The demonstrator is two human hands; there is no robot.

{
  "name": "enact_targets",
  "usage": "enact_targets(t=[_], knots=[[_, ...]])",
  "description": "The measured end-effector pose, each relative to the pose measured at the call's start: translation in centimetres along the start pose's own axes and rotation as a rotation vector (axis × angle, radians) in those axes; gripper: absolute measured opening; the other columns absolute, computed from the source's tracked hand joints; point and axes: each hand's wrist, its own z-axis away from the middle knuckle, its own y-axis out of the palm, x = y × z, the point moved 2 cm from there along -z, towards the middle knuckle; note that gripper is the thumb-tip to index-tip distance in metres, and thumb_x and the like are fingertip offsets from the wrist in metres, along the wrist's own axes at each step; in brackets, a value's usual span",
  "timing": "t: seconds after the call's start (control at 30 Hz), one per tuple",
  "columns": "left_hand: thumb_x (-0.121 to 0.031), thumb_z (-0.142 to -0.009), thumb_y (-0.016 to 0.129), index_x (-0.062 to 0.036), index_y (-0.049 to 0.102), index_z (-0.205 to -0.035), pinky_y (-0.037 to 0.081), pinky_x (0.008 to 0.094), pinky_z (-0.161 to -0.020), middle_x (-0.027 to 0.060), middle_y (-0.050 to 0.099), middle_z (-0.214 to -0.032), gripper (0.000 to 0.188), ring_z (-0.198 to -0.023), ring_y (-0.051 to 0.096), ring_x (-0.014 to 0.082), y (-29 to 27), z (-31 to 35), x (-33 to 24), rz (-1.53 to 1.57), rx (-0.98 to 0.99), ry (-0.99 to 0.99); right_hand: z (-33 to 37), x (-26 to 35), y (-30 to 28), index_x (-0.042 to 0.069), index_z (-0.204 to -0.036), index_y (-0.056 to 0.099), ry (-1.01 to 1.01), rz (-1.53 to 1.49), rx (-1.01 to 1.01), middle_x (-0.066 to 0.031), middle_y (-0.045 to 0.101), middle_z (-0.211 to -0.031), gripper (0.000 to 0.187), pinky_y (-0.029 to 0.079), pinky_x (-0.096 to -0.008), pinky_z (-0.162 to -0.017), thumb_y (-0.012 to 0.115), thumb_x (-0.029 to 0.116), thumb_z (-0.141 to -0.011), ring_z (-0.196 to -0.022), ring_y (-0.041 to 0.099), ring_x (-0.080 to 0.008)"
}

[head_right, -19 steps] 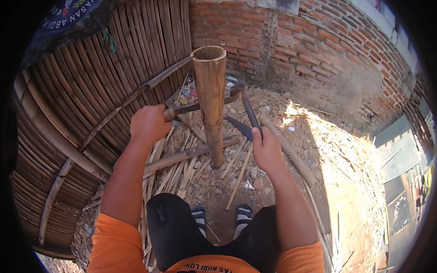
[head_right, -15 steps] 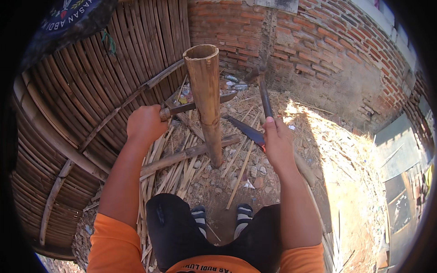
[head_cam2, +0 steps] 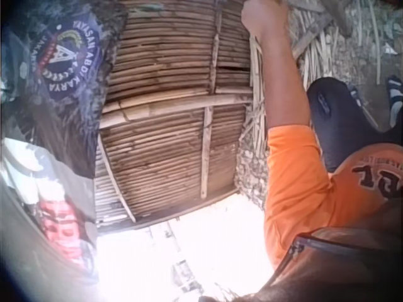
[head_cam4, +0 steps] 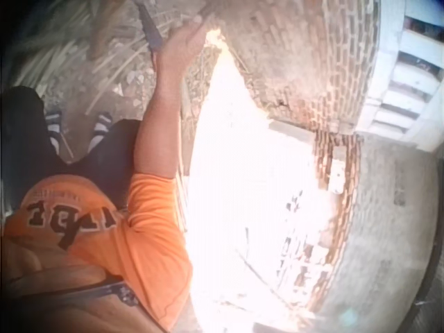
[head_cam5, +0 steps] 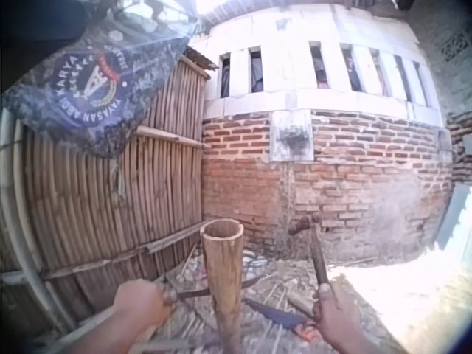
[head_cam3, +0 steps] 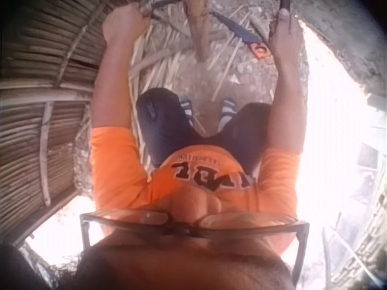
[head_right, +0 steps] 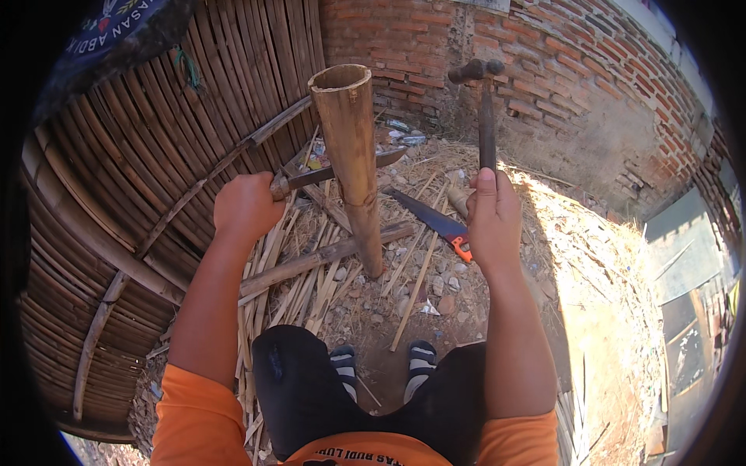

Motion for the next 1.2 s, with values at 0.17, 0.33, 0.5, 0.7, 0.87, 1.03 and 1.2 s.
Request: enact_targets(t=[0.17, 0.33, 0.5, 0.7, 0.87, 1.03, 1.2], knots=[[-0.027, -0.082, 0.077, -0.0117, 0.076, -0.107, 0.06, 0.0446, -0.083, 0.013, 0.076, -0.096, 0.029, -0.093, 0.074, 0.0306, 0.1, -0.4, -1.2, 0.023, 0.023, 0.016, 0.7, -5.2, 2.5, -0.001, -0.094, 0.059, -0.244, 0.5, 0.111, -0.01, 0.058, -0.071, 0.051, 0.047, -0.0362, -0.063, 0.047, 0.047, -0.108, -0.066, 0.059, -0.019], [-0.027, -0.083, 0.076, -0.0117, 0.076, -0.108, 0.06, 0.0447, -0.084, 0.0124, 0.076, -0.098, 0.03, -0.094, 0.074, 0.031, 0.0, -0.1, 0.0, -0.007, 0.016, -0.001, 1.2, 2.3, 1.4, 0.001, -0.095, 0.059, -0.15, 0.056, 0.035, -0.0056, 0.056, -0.07, 0.052, 0.046, -0.0351, -0.063, 0.045, 0.049, -0.108, -0.065, 0.056, -0.0152], [-0.028, -0.081, 0.074, -0.0118, 0.076, -0.103, 0.06, 0.0462, -0.08, 0.0125, 0.075, -0.09, 0.027, -0.089, 0.073, 0.0318, 0.5, -0.5, -0.3, 0.047, -0.017, 0.019, 1.0, -3.0, 2.6, -0.002, -0.098, 0.06, -0.166, 0.253, 0.051, -0.0107, 0.057, -0.073, 0.05, 0.047, -0.0374, -0.068, 0.047, 0.046, -0.108, -0.071, 0.058, -0.0197], [-0.027, -0.081, 0.074, -0.0118, 0.076, -0.103, 0.06, 0.0467, -0.08, 0.0132, 0.075, -0.091, 0.026, -0.089, 0.073, 0.0323, 0.7, -0.5, 0.4, 0.01, -0.03, 0.029, 1.3, -1.0, 1.4, -0.001, -0.1, 0.06, 0.003, 0.228, 0.153, -0.0137, 0.059, -0.075, 0.048, 0.046, -0.0402, -0.071, 0.047, 0.045, -0.108, -0.075, 0.059, -0.024], [-0.027, -0.081, 0.075, -0.0112, 0.076, -0.104, 0.061, 0.0465, -0.08, 0.0131, 0.075, -0.091, 0.028, -0.089, 0.074, 0.0319, 0.3, -0.5, -0.4, 0.02, -0.019, 0.021, 0.9, -2.5, 2.4, 0.001, -0.096, 0.059, -0.22, 0.309, 0.04, -0.0103, 0.059, -0.071, 0.047, 0.046, -0.0385, -0.066, 0.047, 0.045, -0.108, -0.068, 0.058, -0.0227], [-0.029, -0.083, 0.075, -0.0122, 0.076, -0.106, 0.061, 0.0455, -0.081, 0.0125, 0.076, -0.093, 0.029, -0.091, 0.074, 0.031, 0.4, -0.3, 0.3, -0.007, 0.002, -0.014, 0.0, -2.1, 1.4, 0.001, -0.094, 0.06, 0.075, 0.229, 0.136, -0.0063, 0.056, -0.069, 0.046, 0.043, -0.0348, -0.061, 0.048, 0.044, -0.108, -0.064, 0.056, -0.0164], [-0.029, -0.083, 0.076, -0.0138, 0.076, -0.109, 0.06, 0.0436, -0.083, 0.0108, 0.076, -0.097, 0.03, -0.093, 0.074, 0.0298, -0.2, -0.3, -0.1, -0.034, 0.031, -0.011, 0.2, -1.1, 0.9, 0.002, -0.097, 0.059, -0.079, 0.085, 0.021, -0.0048, 0.055, -0.069, 0.047, 0.042, -0.032, -0.06, 0.046, 0.046, -0.108, -0.065, 0.053, -0.0128]])
